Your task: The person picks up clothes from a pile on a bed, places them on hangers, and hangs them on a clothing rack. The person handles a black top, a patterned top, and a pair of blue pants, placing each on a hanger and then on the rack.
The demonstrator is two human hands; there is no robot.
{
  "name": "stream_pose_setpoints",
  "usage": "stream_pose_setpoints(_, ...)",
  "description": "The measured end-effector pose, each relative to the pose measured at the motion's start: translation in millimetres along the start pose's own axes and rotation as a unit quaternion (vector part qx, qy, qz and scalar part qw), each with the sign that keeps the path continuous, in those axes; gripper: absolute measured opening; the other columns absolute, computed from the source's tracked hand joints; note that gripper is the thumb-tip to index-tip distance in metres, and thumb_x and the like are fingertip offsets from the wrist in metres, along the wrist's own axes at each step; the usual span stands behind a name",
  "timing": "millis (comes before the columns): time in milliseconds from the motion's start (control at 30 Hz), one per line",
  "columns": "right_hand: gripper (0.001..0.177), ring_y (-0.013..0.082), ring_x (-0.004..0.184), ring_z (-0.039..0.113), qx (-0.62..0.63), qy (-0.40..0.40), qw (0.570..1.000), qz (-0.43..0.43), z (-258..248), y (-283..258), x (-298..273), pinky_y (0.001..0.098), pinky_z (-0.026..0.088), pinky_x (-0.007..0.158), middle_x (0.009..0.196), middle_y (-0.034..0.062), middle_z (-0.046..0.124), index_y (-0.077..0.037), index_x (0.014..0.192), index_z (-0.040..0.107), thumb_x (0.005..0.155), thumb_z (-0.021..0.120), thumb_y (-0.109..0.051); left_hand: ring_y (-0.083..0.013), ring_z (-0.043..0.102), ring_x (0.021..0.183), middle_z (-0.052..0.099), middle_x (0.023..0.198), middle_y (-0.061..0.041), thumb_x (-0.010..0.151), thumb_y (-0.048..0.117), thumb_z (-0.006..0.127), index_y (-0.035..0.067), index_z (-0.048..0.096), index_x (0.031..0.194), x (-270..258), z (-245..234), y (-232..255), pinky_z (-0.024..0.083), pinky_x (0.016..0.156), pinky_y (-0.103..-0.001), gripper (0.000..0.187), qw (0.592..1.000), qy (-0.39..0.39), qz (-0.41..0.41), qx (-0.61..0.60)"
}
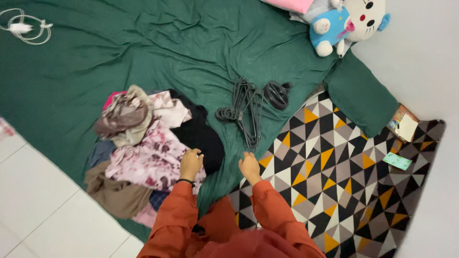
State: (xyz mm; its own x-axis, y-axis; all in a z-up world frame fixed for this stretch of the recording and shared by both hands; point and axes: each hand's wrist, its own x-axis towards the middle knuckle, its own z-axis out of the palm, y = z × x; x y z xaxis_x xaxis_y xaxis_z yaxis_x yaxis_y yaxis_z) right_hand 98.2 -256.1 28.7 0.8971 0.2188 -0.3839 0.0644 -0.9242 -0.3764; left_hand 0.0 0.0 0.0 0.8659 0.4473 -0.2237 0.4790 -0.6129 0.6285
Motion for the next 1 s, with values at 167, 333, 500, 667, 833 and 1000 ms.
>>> stream_pose_setpoints(167,0.055,0.0397,0.141,0.044,-0.093,-0.087,0.992,0.024,20,27,69,0.0487,0.048,0.110,0.158,0.0186,0.038,-0.023,0.139,0.063,0.086,0.072,-0.036,-0.0372,0.054,0.124,0.052,0.142,-0.014,0.080,0.023,0.079,0.009,0.067,0.125,42,41,23,0.051,0.097,-0.049,0.048,0.998,0.013,-0.057,0.022)
stream_pose_setpoints(333,0.063,0.0406,0.156,0.008,-0.157,-0.184,0.969,0.054,33,43,118,0.0618,0.027,0.119,0.169,0.0181,0.005,-0.033,0.141,0.059,0.081,0.079,-0.042,-0.0356,0.025,0.149,0.030,0.164,-0.012,0.079,0.020,0.073,0.009,0.076,0.098,62,54,34,0.039,0.104,-0.056,0.022,0.984,-0.049,-0.009,0.170)
stream_pose_setpoints(500,0.076,0.0407,0.156,0.006,-0.157,-0.263,0.950,0.065,47,42,138,0.0644,0.024,0.119,0.170,0.0158,0.005,-0.024,0.146,0.053,0.079,0.083,-0.045,-0.0350,0.011,0.154,0.030,0.165,-0.009,0.091,0.020,0.058,0.014,0.076,0.106,76,76,2,0.022,0.116,-0.063,0.024,0.957,-0.130,-0.005,0.260)
stream_pose_setpoints(667,0.045,0.0313,0.142,0.040,-0.207,-0.153,0.965,0.040,55,37,138,0.0646,0.032,0.115,0.153,0.0094,0.044,-0.013,0.132,0.062,0.089,0.067,-0.026,-0.0312,0.047,0.130,0.063,0.129,-0.008,0.096,0.015,0.054,0.015,0.058,0.145,70,99,-20,0.031,0.113,-0.063,0.050,0.948,-0.081,0.015,0.307)
stream_pose_setpoints(833,0.024,0.0296,0.109,0.069,-0.156,0.001,0.988,-0.011,45,45,120,0.0487,0.054,0.093,0.118,0.0099,0.071,-0.013,0.106,0.075,0.092,0.056,-0.012,-0.0251,0.059,0.121,0.070,0.118,-0.003,0.098,0.020,0.053,0.017,0.065,0.128,54,99,-5,0.036,0.111,-0.059,0.032,0.930,-0.133,-0.028,0.341)
stream_pose_setpoints(1000,0.015,0.0364,0.079,0.072,0.072,0.199,0.975,-0.071,21,58,112,0.0461,0.057,0.072,0.091,0.0175,0.076,-0.010,0.088,0.080,0.083,0.066,-0.006,-0.0278,0.055,0.122,0.063,0.121,-0.001,0.062,0.045,0.082,0.024,0.067,0.119,26,84,-1,0.035,0.100,-0.069,0.063,0.922,-0.081,-0.062,0.372)
